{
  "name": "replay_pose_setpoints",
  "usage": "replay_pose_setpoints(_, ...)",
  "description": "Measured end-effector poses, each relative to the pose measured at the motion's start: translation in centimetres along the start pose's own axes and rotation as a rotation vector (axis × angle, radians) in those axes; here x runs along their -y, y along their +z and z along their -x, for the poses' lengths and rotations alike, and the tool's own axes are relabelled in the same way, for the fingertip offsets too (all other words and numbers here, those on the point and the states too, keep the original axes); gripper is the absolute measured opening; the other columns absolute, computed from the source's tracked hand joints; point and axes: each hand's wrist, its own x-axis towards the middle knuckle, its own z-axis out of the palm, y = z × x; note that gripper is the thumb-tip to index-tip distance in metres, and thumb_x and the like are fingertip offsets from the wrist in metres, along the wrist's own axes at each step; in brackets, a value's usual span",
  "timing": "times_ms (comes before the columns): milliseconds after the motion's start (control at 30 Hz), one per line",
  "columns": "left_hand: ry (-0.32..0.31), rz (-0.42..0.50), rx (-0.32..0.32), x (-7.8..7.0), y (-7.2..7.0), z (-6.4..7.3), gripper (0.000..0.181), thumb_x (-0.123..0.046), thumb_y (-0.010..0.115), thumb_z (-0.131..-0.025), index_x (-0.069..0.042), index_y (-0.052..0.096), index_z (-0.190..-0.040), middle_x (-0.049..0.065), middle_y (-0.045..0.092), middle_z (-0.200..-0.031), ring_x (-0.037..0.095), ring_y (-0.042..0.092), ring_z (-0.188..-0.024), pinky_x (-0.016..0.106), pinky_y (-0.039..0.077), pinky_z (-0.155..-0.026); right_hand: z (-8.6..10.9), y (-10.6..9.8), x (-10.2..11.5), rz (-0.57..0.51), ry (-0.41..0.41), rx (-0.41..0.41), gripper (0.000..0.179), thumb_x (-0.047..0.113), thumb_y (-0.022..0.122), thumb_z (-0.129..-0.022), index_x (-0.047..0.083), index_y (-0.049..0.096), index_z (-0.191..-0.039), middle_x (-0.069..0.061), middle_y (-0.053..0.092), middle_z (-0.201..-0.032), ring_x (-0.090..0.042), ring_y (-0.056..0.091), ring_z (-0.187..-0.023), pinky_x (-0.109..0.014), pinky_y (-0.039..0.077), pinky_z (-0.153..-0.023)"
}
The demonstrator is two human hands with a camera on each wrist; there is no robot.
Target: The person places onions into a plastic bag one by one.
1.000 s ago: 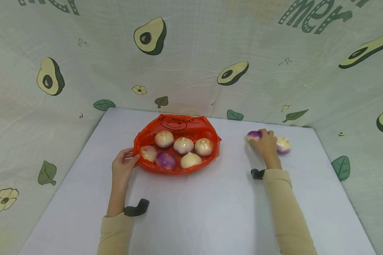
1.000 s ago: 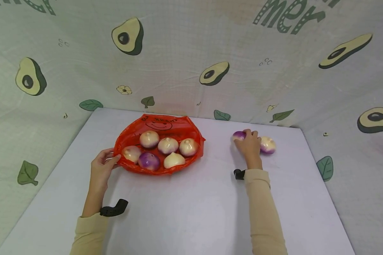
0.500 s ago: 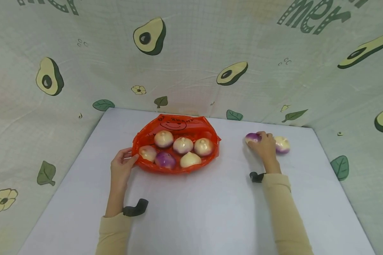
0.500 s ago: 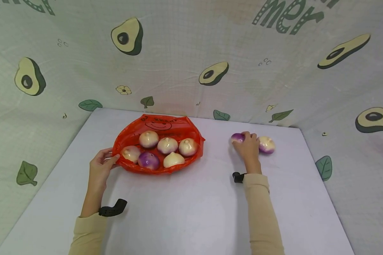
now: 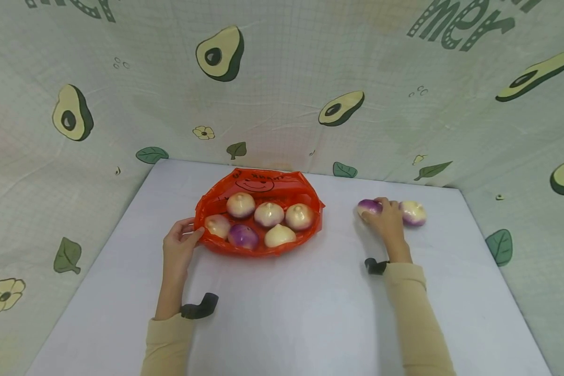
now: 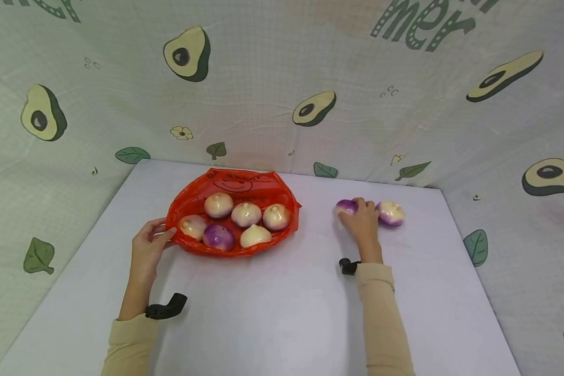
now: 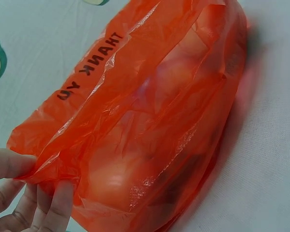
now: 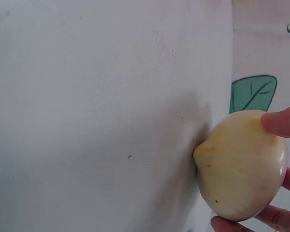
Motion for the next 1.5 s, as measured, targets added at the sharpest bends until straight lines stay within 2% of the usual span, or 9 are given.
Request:
replay_pose_setpoints(233, 0.001, 0.002, 0.0, 0.1, 0.0, -0.1, 0.036, -0.022, 0.06, -0.09, -0.011, 0.055, -0.124, 0.008, 0.056, -0.11, 0.001, 0.058, -0.077, 0.016, 0.054, -0.072, 0.5, 0.4, 0.1, -0.01, 0.014, 0.027, 0.061, 0.03, 0.06, -0.084, 0.0, 0.04, -0.134, -0.034, 0.032, -0.133, -0.054, 0.034, -0.119, -0.062, 0.031, -0.101)
replay_pose_setpoints(500, -0.008, -0.009, 0.004, 0.1, 0.0, 0.0, 0.037, -0.024, 0.059, -0.09, -0.012, 0.054, -0.125, 0.009, 0.057, -0.112, 0.001, 0.057, -0.078, 0.013, 0.053, -0.071, 1.5, 0.7, 0.2, -0.037, -0.009, 0.034, 0.06, 0.028, 0.061, -0.085, -0.002, 0.041, -0.133, -0.035, 0.035, -0.13, -0.052, 0.037, -0.119, -0.06, 0.03, -0.103)
replay_pose_setpoints(733, -0.016, -0.021, 0.004, 0.1, 0.0, 0.0, 0.037, -0.025, 0.059, -0.091, -0.012, 0.054, -0.125, 0.008, 0.057, -0.112, 0.002, 0.057, -0.078, 0.011, 0.052, -0.071, 2.4, 1.0, 0.1, -0.093, -0.005, 0.061, 0.06, 0.027, 0.061, -0.086, -0.002, 0.04, -0.133, -0.033, 0.035, -0.129, -0.046, 0.037, -0.12, -0.058, 0.03, -0.104)
replay_pose_setpoints(933, -0.011, -0.013, 0.006, 0.1, 0.1, 0.0, 0.036, -0.024, 0.059, -0.091, -0.011, 0.055, -0.124, 0.009, 0.057, -0.111, 0.001, 0.057, -0.077, 0.012, 0.052, -0.071, 3.1, 0.9, 0.5, -0.163, 0.004, 0.048, 0.06, 0.026, 0.063, -0.085, -0.003, 0.041, -0.132, -0.032, 0.037, -0.128, -0.044, 0.038, -0.119, -0.057, 0.031, -0.104)
replay_pose_setpoints(1133, -0.015, -0.016, 0.012, -0.1, 0.0, 0.1, 0.037, -0.025, 0.059, -0.091, -0.011, 0.054, -0.125, 0.009, 0.056, -0.112, 0.001, 0.057, -0.077, 0.012, 0.052, -0.072, 3.6, 0.4, 1.5, -0.221, -0.005, 0.02, 0.06, 0.031, 0.064, -0.086, 0.001, 0.041, -0.133, -0.026, 0.039, -0.127, -0.039, 0.039, -0.117, -0.054, 0.034, -0.103)
replay_pose_setpoints(1233, -0.018, -0.016, 0.006, 0.0, 0.1, 0.0, 0.036, -0.025, 0.059, -0.091, -0.012, 0.055, -0.124, 0.008, 0.056, -0.111, 0.002, 0.057, -0.078, 0.012, 0.052, -0.072, 3.9, 0.1, 2.2, -0.232, -0.025, -0.005, 0.062, 0.035, 0.064, -0.085, 0.003, 0.042, -0.133, -0.023, 0.041, -0.123, -0.035, 0.041, -0.111, -0.049, 0.039, -0.096)
replay_pose_setpoints(1367, -0.01, -0.013, 0.002, 0.1, 0.2, -0.1, 0.036, -0.025, 0.059, -0.09, -0.012, 0.055, -0.124, 0.008, 0.057, -0.111, 0.003, 0.057, -0.08, 0.013, 0.052, -0.072, 4.5, -0.6, 3.8, -0.249, -0.056, -0.042, 0.063, 0.039, 0.066, -0.084, 0.005, 0.044, -0.132, -0.02, 0.043, -0.119, -0.03, 0.043, -0.102, -0.04, 0.04, -0.086)
replay_pose_setpoints(1500, -0.005, -0.016, -0.002, 0.2, 0.2, -0.1, 0.036, -0.025, 0.06, -0.09, -0.013, 0.055, -0.124, 0.008, 0.058, -0.112, 0.003, 0.057, -0.08, 0.013, 0.052, -0.072, 5.5, -1.2, 5.8, -0.282, -0.074, -0.041, 0.067, 0.045, 0.065, -0.083, 0.008, 0.043, -0.134, -0.017, 0.045, -0.122, -0.029, 0.044, -0.103, -0.04, 0.044, -0.087)
